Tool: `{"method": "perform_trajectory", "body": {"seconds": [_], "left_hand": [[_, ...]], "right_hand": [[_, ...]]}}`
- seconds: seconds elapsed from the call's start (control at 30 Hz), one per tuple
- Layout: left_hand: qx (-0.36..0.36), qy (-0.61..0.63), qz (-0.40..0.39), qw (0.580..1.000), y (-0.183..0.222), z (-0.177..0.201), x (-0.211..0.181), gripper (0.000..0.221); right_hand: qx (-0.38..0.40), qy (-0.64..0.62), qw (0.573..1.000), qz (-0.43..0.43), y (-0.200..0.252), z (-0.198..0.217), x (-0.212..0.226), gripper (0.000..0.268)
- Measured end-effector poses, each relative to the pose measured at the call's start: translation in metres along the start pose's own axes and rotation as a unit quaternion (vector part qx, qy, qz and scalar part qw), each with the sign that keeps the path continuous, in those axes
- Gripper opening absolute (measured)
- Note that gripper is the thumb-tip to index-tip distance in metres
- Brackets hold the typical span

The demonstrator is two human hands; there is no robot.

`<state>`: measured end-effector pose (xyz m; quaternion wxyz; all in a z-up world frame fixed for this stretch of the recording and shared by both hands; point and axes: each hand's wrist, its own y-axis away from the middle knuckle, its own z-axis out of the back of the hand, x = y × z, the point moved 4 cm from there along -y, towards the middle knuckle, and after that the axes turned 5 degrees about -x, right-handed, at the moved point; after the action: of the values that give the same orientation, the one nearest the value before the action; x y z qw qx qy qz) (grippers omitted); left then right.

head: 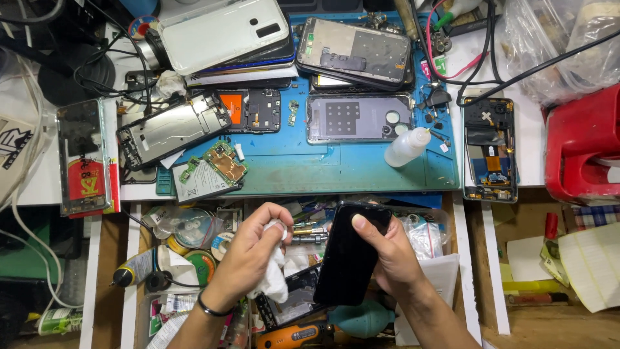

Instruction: The person cleans the screen and edges of a black smartphone using a white tissue. They wipe the device thoroughly, turning it over to clean different sides and the frame. The workspace is cluttered with various disassembled phone parts and tools.

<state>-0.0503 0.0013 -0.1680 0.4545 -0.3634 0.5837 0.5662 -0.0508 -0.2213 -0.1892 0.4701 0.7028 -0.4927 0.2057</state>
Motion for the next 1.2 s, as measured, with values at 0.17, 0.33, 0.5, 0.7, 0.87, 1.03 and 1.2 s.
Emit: {"method": "perform_trajectory", "body": {"seconds": [0.17,0.33,0.5,0.7,0.87,1.03,1.2], "left_hand": [[0.064,-0.231,0.077,0.968,0.004,-0.033,-0.016,0.028],[0.107,-0.260,0.073,0.957,0.005,-0.048,-0.014,0.024],[0.158,-0.041,0.076,0.984,-0.001,-0.036,0.016,0.021],[0.087,0.052,0.074,0.992,0.005,-0.024,-0.008,0.021],[0.050,0.021,0.069,0.996,0.002,-0.025,-0.008,0.019],[0.077,-0.037,0.096,0.992,0.006,-0.026,-0.019,0.018],[0.110,-0.157,0.161,0.968,0.022,0.016,-0.027,0.076]], "right_hand": [[-0.030,0.018,0.998,-0.047,0.006,-0.011,0.006,0.030],[-0.050,0.025,0.997,-0.061,0.006,-0.007,0.007,0.031],[0.307,-0.199,0.918,-0.151,0.011,-0.010,0.025,0.098],[0.104,0.022,0.991,-0.083,0.002,-0.013,0.020,0.118],[0.227,0.250,0.938,0.075,0.019,-0.029,0.017,0.114],[0.207,0.196,0.958,-0.029,0.013,-0.020,0.014,0.093],[0.214,0.335,0.916,0.053,-0.002,-0.011,0.014,0.088]]}}
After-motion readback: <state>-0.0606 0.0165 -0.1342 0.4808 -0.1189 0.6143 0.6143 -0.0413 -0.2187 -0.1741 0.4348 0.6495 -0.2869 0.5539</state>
